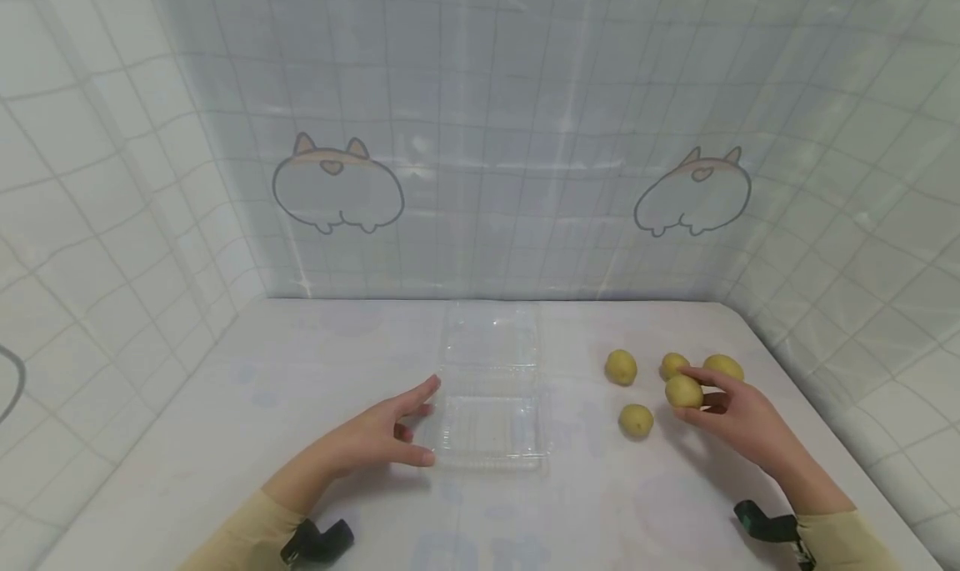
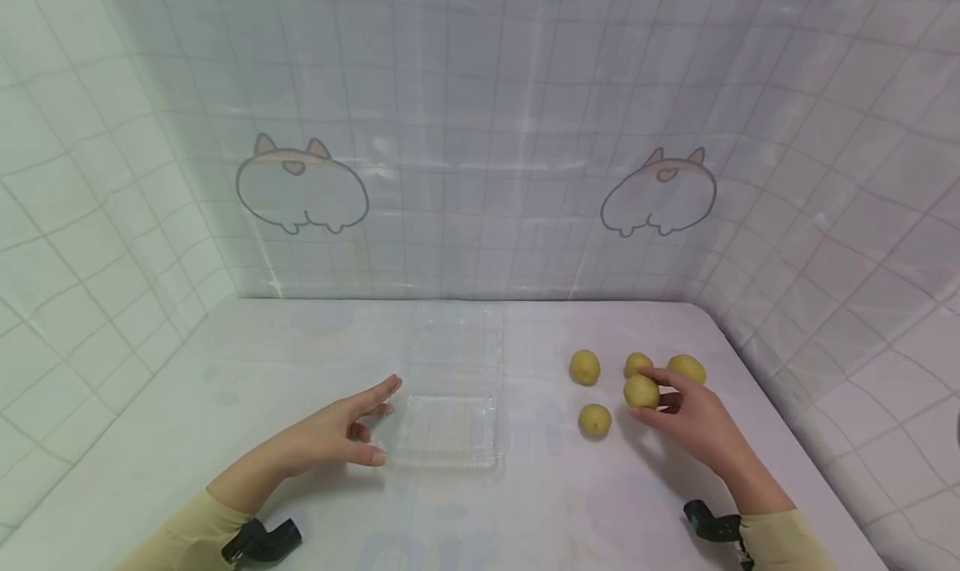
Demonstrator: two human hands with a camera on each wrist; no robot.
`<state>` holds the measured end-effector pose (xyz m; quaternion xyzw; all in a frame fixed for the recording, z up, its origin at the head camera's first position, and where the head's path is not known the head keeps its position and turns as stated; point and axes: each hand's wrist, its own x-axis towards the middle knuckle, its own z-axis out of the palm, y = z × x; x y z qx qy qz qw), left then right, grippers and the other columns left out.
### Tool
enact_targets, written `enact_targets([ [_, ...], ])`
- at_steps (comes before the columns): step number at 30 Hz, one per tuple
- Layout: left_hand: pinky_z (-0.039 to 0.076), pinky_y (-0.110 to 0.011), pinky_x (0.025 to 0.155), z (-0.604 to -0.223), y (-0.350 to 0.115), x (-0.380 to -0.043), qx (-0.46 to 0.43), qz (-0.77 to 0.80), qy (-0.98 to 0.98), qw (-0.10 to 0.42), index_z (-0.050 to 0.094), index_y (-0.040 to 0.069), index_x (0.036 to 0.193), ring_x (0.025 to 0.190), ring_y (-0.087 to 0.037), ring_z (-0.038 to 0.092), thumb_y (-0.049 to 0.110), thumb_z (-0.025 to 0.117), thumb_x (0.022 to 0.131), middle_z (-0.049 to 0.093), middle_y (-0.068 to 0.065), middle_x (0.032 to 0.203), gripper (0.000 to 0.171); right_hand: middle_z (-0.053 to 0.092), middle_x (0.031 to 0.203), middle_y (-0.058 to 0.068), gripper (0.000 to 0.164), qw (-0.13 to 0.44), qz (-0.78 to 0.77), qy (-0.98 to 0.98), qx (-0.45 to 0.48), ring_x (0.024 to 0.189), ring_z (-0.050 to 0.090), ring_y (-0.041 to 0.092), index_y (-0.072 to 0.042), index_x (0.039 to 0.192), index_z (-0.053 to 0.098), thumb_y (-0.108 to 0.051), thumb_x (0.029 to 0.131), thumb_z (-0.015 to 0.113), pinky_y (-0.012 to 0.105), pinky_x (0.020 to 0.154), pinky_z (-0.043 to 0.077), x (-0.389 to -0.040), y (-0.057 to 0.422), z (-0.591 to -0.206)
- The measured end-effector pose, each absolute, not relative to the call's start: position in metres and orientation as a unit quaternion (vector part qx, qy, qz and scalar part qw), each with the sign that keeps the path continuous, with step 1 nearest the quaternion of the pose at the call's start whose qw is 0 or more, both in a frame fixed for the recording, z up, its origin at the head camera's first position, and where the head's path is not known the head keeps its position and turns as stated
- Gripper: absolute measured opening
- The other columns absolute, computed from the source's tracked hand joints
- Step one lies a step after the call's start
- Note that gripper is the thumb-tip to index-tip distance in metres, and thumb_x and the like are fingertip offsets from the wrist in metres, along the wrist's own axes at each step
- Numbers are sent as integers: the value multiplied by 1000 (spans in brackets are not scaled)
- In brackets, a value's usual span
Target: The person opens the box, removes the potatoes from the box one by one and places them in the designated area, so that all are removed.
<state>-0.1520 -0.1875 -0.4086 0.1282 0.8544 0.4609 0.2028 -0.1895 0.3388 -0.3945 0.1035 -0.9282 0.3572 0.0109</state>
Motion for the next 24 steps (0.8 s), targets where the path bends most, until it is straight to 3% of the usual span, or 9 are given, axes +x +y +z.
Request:
enact_targets([
  [9, 44, -40, 83, -405, -186, -151, 125, 466, 852, 204, 21, 30, 159, 98, -27, 52, 35, 85, 77, 41, -11, 153, 104, 60, 127, 20, 76, 3, 359, -930, 81, 102, 65, 29, -3, 140, 53, -43, 82, 80, 27, 73, 51, -188, 350, -405],
  [24, 44, -40, 82, -410, -187, -155, 131, 462, 853, 202, 19, 28, 159, 98, -27, 51, 37, 85, 77, 40, -9, 153, 106, 58, 129, 22, 72, 0, 363, -928, 88, 102, 65, 30, -1, 139, 53, -34, 82, 82, 26, 70, 53, -186, 360, -413],
])
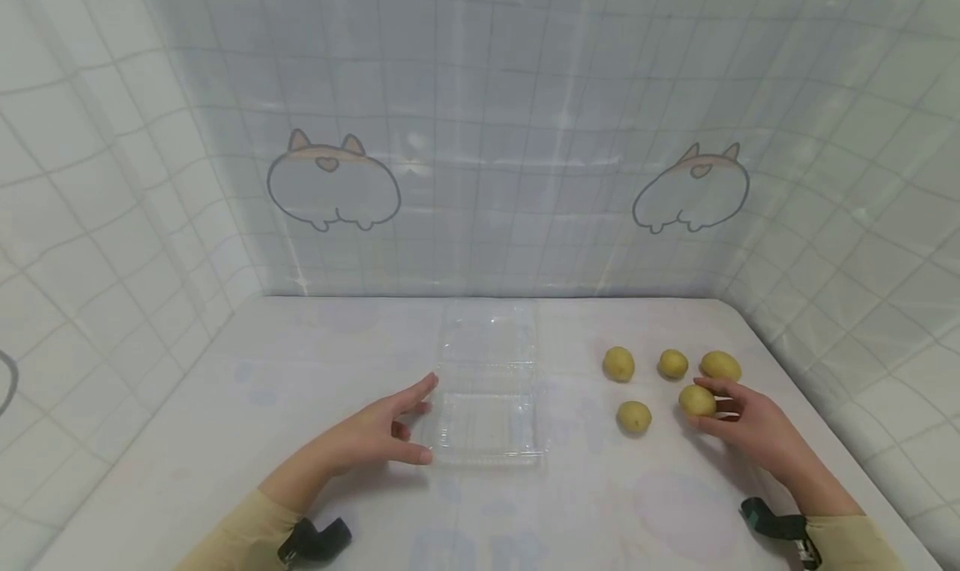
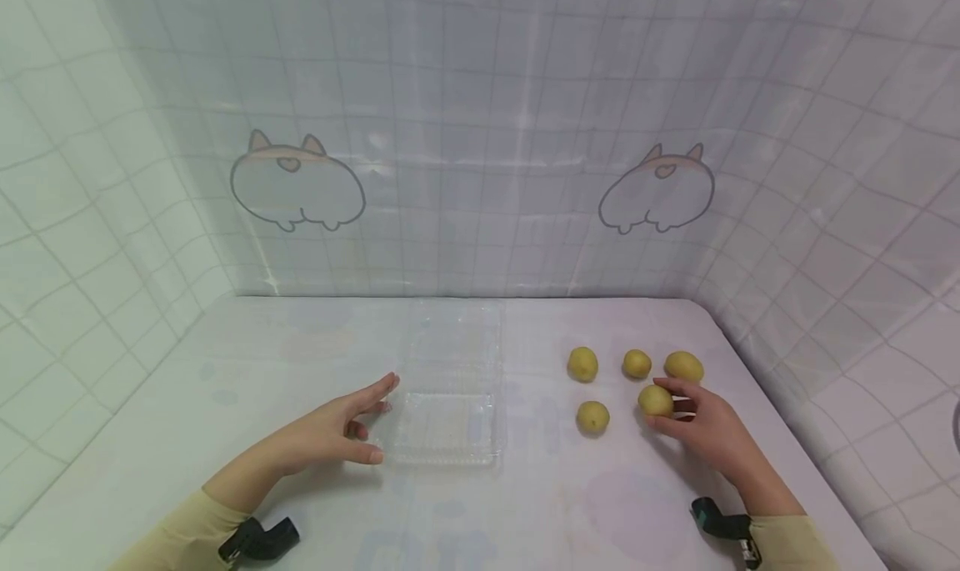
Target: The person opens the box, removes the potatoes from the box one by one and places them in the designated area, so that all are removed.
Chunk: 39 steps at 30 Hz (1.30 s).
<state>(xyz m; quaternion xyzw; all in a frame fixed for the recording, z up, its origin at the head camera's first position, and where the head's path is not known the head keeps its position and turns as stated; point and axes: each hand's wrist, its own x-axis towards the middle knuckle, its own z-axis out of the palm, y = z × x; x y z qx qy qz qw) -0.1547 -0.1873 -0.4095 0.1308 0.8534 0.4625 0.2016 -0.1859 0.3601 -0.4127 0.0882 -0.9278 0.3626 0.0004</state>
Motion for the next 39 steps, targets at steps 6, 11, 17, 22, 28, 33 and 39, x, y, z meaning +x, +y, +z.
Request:
enact_targets([
  [6, 44, -40, 82, -411, -189, -155, 128, 464, 853, 202, 20, 31, 159, 98, -28, 51, 37, 86, 76, 41, -9, 153, 106, 60, 127, 21, 71, -14, 355, -931, 86, 104, 63, 34, -3, 138, 54, -36, 82, 82, 27, 70, 52, -187, 361, -415],
  [11, 44, -40, 82, -410, -188, -155, 125, 464, 853, 203, 21, 32, 159, 98, -28, 51, 37, 86, 76, 41, -8, 153, 105, 62, 123, 19, 70, -23, 356, -931, 82, 103, 63, 33, -3, 137, 55, -36, 81, 82, 29, 70, 52, -188, 362, -416],
  [17, 45, -39, 80, -409, -187, -154, 126, 464, 853, 204, 20, 31, 159, 98, -27, 50, 35, 85, 77, 41, -10, 153, 105, 64, 119, 17, 68, -36, 355, -931, 72, 103, 63, 32, -4, 136, 56, -34, 81, 83, 31, 69, 52, -188, 364, -421],
  [22, 44, -39, 81, -408, -187, -154, 126, 463, 854, 203, 21, 32, 159, 98, -27, 51, 36, 86, 76, 41, -9, 153, 105, 63, 120, 18, 68, -36, 360, -929, 79, 102, 63, 31, -3, 137, 55, -32, 81, 82, 30, 70, 52, -188, 366, -421],
  [28, 44, -38, 80, -409, -188, -155, 126, 465, 852, 204, 21, 32, 159, 98, -27, 51, 36, 86, 77, 42, -10, 152, 105, 63, 121, 18, 70, -37, 366, -926, 82, 100, 62, 28, -3, 140, 53, -31, 82, 82, 29, 70, 52, -187, 366, -420],
  [33, 44, -39, 82, -409, -188, -155, 124, 467, 851, 206, 21, 32, 159, 98, -27, 50, 36, 86, 76, 42, -9, 152, 105, 63, 118, 15, 71, -45, 362, -928, 74, 99, 60, 25, -2, 140, 53, -30, 82, 82, 29, 70, 51, -187, 365, -421],
  [39, 44, -39, 81, -409, -187, -154, 126, 469, 850, 206, 21, 31, 159, 97, -27, 50, 35, 86, 76, 42, -9, 152, 105, 63, 116, 14, 72, -48, 362, -928, 72, 99, 59, 25, -2, 140, 52, -31, 81, 83, 29, 70, 50, -187, 365, -422],
])
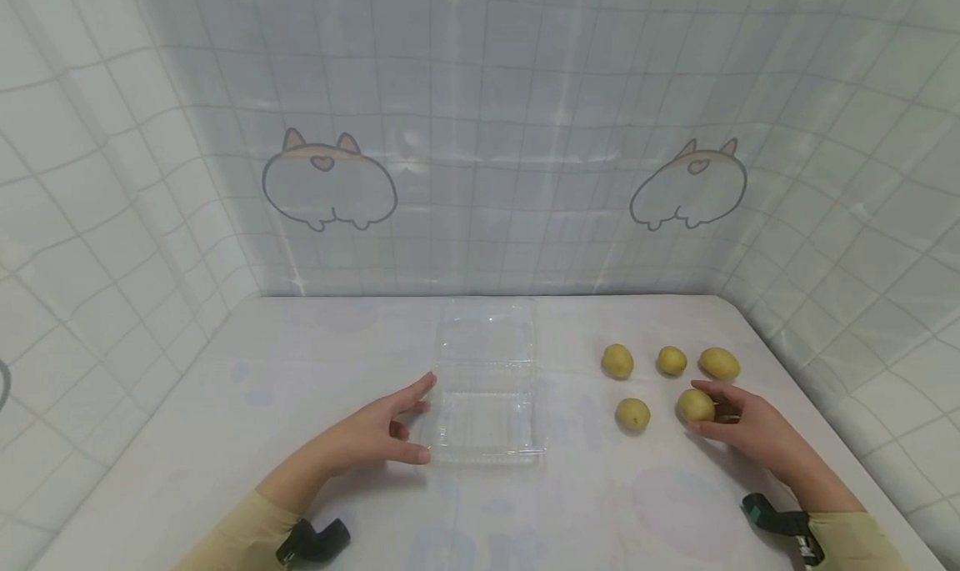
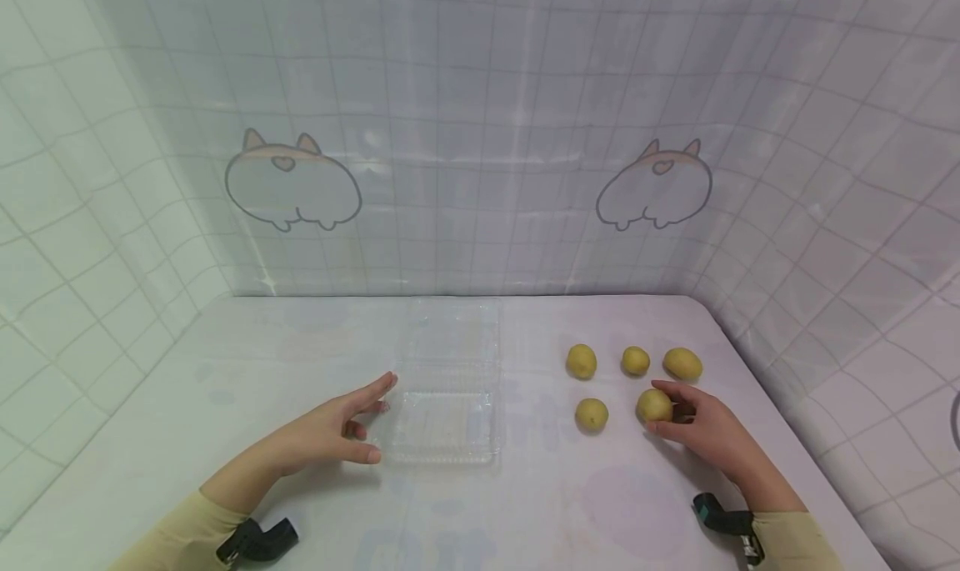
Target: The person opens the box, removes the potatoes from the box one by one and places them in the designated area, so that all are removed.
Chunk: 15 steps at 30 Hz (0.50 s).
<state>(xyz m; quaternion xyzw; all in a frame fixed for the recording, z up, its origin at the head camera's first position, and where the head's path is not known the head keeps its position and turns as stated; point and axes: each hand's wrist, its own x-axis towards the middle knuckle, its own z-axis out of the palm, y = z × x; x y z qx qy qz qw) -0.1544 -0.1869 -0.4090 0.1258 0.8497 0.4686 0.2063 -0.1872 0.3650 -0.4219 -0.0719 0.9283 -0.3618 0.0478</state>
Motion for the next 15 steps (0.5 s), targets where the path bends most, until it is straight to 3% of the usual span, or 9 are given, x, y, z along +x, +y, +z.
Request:
enact_targets([
  [15, 44, -40, 81, -408, -187, -154, 129, 470, 849, 204, 21, 30, 159, 98, -27, 50, 34, 86, 77, 41, -10, 153, 105, 63, 116, 14, 74, 47, -371, 924, -80, 100, 61, 26, -2, 142, 50, -31, 81, 83, 28, 71, 51, -187, 366, -422],
])
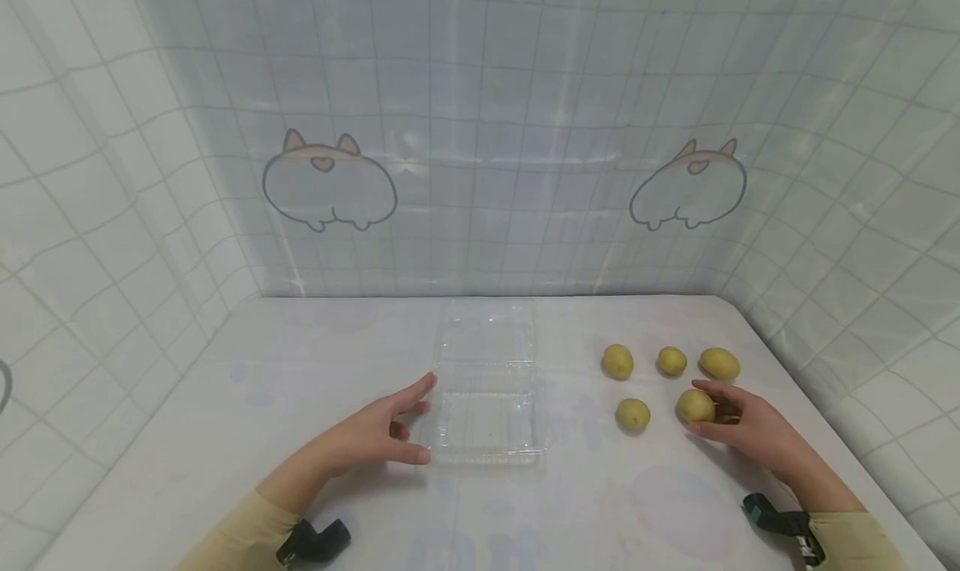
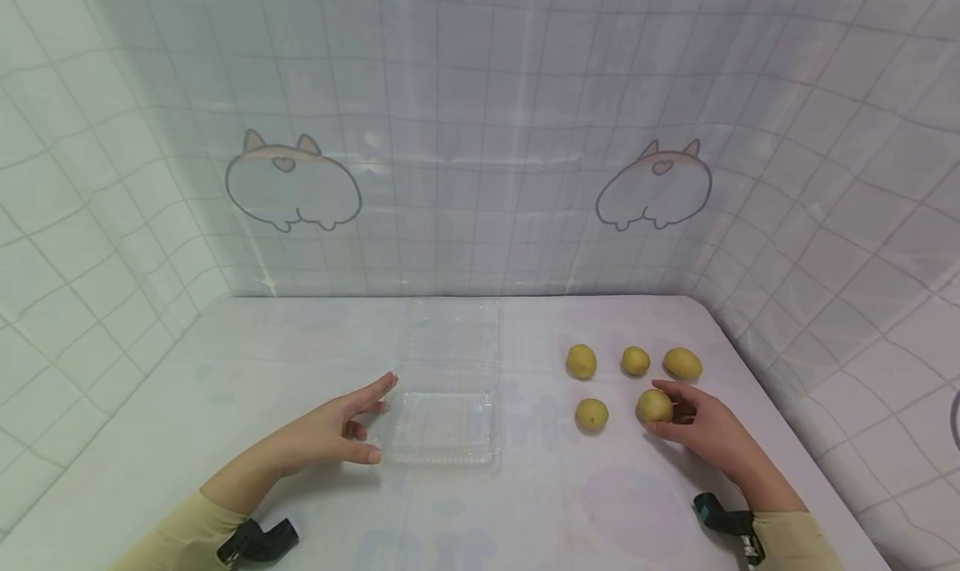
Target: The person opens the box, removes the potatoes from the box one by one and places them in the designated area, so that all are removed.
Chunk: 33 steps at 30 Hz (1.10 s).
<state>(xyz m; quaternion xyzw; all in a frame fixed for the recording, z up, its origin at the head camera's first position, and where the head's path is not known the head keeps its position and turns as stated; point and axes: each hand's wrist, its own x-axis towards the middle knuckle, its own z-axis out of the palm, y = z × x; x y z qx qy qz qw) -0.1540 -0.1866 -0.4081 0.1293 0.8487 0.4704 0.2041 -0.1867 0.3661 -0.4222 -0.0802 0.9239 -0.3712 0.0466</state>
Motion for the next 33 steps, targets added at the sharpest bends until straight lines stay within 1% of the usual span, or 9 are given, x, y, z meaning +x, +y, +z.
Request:
enact_targets([
  [9, 43, -40, 81, -406, -186, -153, 132, 468, 850, 203, 21, 29, 159, 98, -27, 50, 34, 85, 78, 39, -9, 154, 103, 64, 116, 15, 78, 46, -375, 922, -84, 102, 60, 28, -1, 144, 46, -30, 82, 83, 27, 72, 51, -186, 366, -422],
  [17, 42, -41, 86, -406, -186, -154, 135, 471, 848, 202, 20, 29, 159, 103, -26, 51, 34, 83, 80, 37, -9, 156, 101, 64, 116, 15, 78, 40, -379, 920, -93, 101, 60, 28, -1, 144, 46, -29, 81, 83, 27, 73, 50, -186, 367, -422],
  [21, 42, -41, 88, -407, -187, -155, 142, 475, 845, 201, 20, 27, 159, 109, -24, 51, 33, 81, 82, 31, -5, 159, 98, 63, 117, 16, 78, 41, -379, 920, -94, 102, 60, 28, -1, 144, 46, -29, 82, 83, 27, 74, 50, -187, 368, -423],
  [23, 43, -40, 90, -408, -188, -155, 147, 474, 845, 198, 20, 25, 159, 117, -23, 50, 34, 80, 84, 29, -2, 160, 97, 63, 118, 16, 78, 43, -379, 920, -93, 102, 60, 28, -1, 145, 46, -29, 82, 83, 27, 74, 50, -186, 368, -422],
  [26, 42, -42, 94, -410, -189, -156, 152, 471, 847, 194, 19, 24, 159, 130, -22, 46, 35, 78, 86, 25, 2, 161, 95, 63, 119, 17, 78, 46, -380, 919, -91, 103, 60, 29, -1, 145, 45, -30, 82, 82, 27, 74, 50, -186, 367, -422],
  [28, 41, -43, 98, -410, -189, -157, 155, 471, 847, 191, 19, 23, 160, 137, -21, 40, 35, 76, 87, 23, 4, 162, 93, 63, 119, 17, 79, 46, -381, 919, -90, 104, 60, 29, -1, 145, 45, -31, 82, 82, 27, 74, 50, -186, 367, -422],
  [33, 37, -49, 105, -411, -190, -158, 165, 478, 842, 188, 17, 20, 160, 141, -23, 34, 32, 73, 91, 18, 4, 163, 90, 63, 120, 18, 80, 46, -378, 920, -89, 104, 60, 30, -1, 145, 45, -35, 82, 82, 27, 74, 50, -186, 367, -423],
])
